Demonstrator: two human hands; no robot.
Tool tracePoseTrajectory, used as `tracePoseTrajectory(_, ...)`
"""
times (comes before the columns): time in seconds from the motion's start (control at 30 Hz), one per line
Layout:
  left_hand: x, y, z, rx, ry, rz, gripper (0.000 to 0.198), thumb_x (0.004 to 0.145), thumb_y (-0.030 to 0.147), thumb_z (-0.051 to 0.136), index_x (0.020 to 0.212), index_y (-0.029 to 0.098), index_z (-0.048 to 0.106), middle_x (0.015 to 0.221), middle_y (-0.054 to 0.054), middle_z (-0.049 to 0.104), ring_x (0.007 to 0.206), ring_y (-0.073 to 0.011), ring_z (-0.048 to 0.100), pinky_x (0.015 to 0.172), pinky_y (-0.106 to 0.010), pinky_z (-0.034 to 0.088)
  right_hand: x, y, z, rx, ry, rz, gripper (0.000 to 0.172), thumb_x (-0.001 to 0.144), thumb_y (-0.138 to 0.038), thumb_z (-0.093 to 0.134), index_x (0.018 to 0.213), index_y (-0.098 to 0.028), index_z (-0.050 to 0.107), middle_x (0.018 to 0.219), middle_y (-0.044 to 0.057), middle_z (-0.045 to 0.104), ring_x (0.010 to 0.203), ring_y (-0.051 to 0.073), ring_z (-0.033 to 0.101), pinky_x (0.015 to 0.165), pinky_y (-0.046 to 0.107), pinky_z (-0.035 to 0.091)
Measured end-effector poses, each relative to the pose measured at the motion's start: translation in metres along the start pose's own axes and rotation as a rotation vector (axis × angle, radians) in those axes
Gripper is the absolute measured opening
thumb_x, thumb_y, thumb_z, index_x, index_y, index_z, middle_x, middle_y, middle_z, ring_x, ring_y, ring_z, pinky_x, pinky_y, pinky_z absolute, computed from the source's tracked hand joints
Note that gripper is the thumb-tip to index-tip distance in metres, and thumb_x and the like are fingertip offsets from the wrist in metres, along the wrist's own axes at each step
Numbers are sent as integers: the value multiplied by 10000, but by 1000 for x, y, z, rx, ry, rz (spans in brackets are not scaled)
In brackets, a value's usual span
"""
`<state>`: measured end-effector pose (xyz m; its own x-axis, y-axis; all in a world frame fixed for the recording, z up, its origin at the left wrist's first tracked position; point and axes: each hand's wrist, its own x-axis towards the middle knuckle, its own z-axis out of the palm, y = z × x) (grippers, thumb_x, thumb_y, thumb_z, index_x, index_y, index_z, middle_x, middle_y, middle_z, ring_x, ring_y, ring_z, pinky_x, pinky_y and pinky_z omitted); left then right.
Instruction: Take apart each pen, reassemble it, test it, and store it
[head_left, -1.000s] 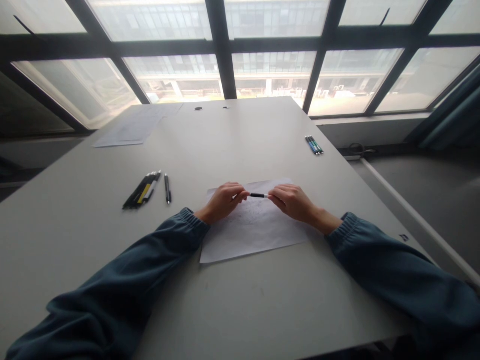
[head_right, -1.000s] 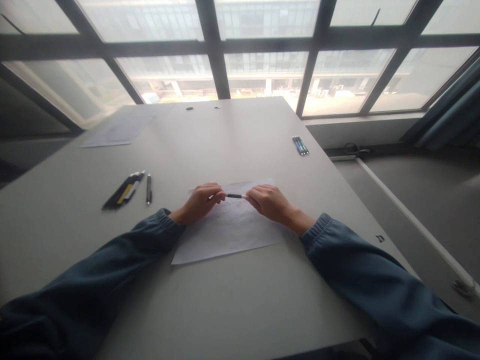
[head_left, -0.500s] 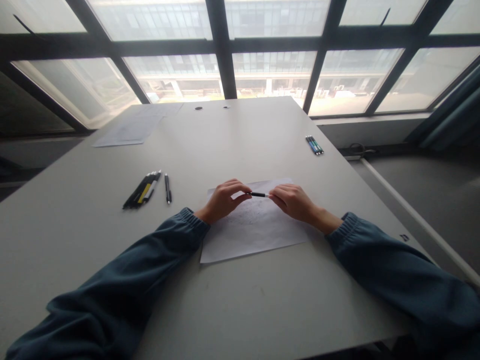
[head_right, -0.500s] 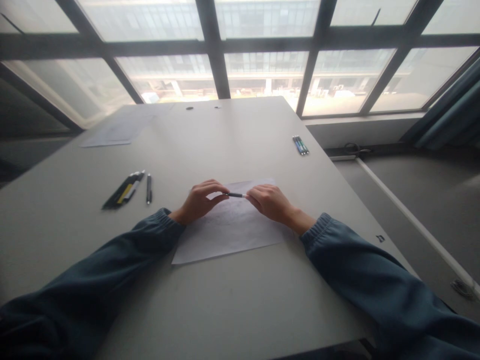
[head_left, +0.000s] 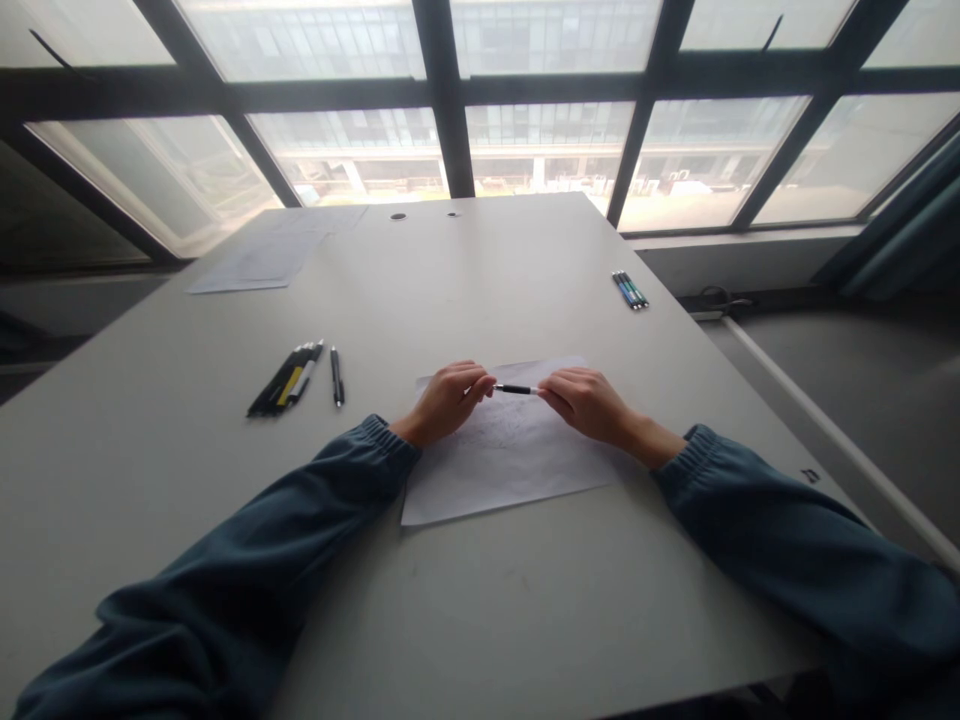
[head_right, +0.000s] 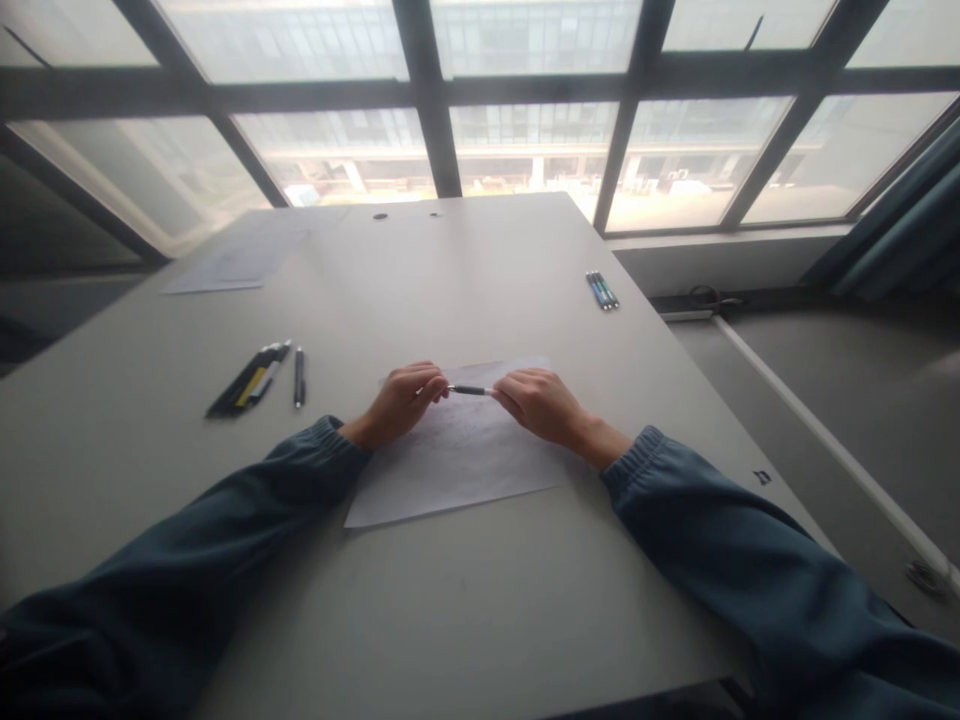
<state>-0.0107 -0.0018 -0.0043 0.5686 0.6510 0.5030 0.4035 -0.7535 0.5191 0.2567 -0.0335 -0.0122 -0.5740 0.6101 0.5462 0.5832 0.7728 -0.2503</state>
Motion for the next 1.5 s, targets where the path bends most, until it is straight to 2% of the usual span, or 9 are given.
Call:
tracePoseTrajectory(0.23, 1, 3, 0, 25, 23, 38, 424, 1006, 400, 517, 663, 170, 612, 658, -30, 610, 662, -143, 562, 655, -264, 442, 0, 0, -1, 4, -10, 1, 289, 1044, -323, 452, 891, -177, 649, 816, 74, 696, 741, 182, 605, 717, 296, 402)
tracePoseTrajectory(0.47, 3, 5, 1, 15, 92, 92, 251, 956, 363, 624, 814, 168, 698, 741, -49, 671, 692, -143, 594, 652, -264, 473, -1, 1, -1, 11, -6, 14, 291, 1046, -322, 447, 896, -179, 651, 824, 76, 699, 745, 182, 609, 716, 294, 401)
tracePoseTrajectory(0.63, 3, 7, 1, -11, 121, 112, 150, 916, 315, 686, 885, 170, 710, 804, -57, 698, 741, -146, 630, 696, -267, 505, -1, 2, 1, 26, 2, 17, 290, 1045, -319, 445, 900, -181, 655, 836, 80, 705, 754, 186, 615, 715, 299, 407)
tracePoseTrajectory(0.77, 3, 11, 0, -27, 115, 105, 111, 919, 286, 679, 920, 178, 707, 820, -49, 688, 740, -134, 623, 665, -244, 497, -2, 2, 1, 26, 5, 19, 277, 1041, -315, 456, 901, -180, 653, 846, 81, 710, 762, 188, 627, 721, 296, 413)
tracePoseTrajectory(0.9, 3, 11, 0, -49, 107, 105, 116, 923, 292, 676, 943, 178, 687, 849, -47, 677, 741, -125, 605, 673, -241, 494, -1, 1, 0, 20, 3, 21, 270, 1039, -311, 461, 898, -181, 650, 840, 76, 710, 756, 187, 626, 726, 295, 414)
tracePoseTrajectory(1.07, 2, 5, 2, -31, 99, 42, 295, 884, 411, 716, 1055, 179, 653, 847, -33, 670, 702, -125, 565, 665, -251, 472, -1, 1, 0, 13, 1, 22, 289, 1043, -321, 451, 894, -178, 652, 839, 78, 710, 761, 188, 623, 728, 297, 415)
tracePoseTrajectory(1.13, 1, 4, 1, -8, 74, 2, 265, 956, 430, 608, 979, 171, 662, 812, -32, 656, 696, -130, 563, 664, -254, 458, -1, 1, 0, 18, -2, 24, 296, 1045, -328, 447, 894, -181, 654, 844, 80, 710, 762, 189, 621, 729, 300, 414)
tracePoseTrajectory(1.27, 0, 4, -2, -42, -3, 18, 473, 1043, 447, 395, 761, 159, 643, 716, -45, 631, 692, -146, 580, 688, -273, 456, -1, 1, 0, 27, -14, 23, 311, 1048, -339, 436, 894, -183, 657, 832, 82, 704, 754, 189, 614, 728, 302, 413)
tracePoseTrajectory(1.5, 1, 5, -1, -26, -30, 21, 468, 1021, 434, 472, 668, 164, 619, 637, -20, 598, 622, -126, 549, 639, -246, 429, 0, 0, -1, 28, -32, 5, 307, 1049, -339, 437, 903, -181, 656, 842, 85, 708, 764, 188, 622, 725, 296, 415)
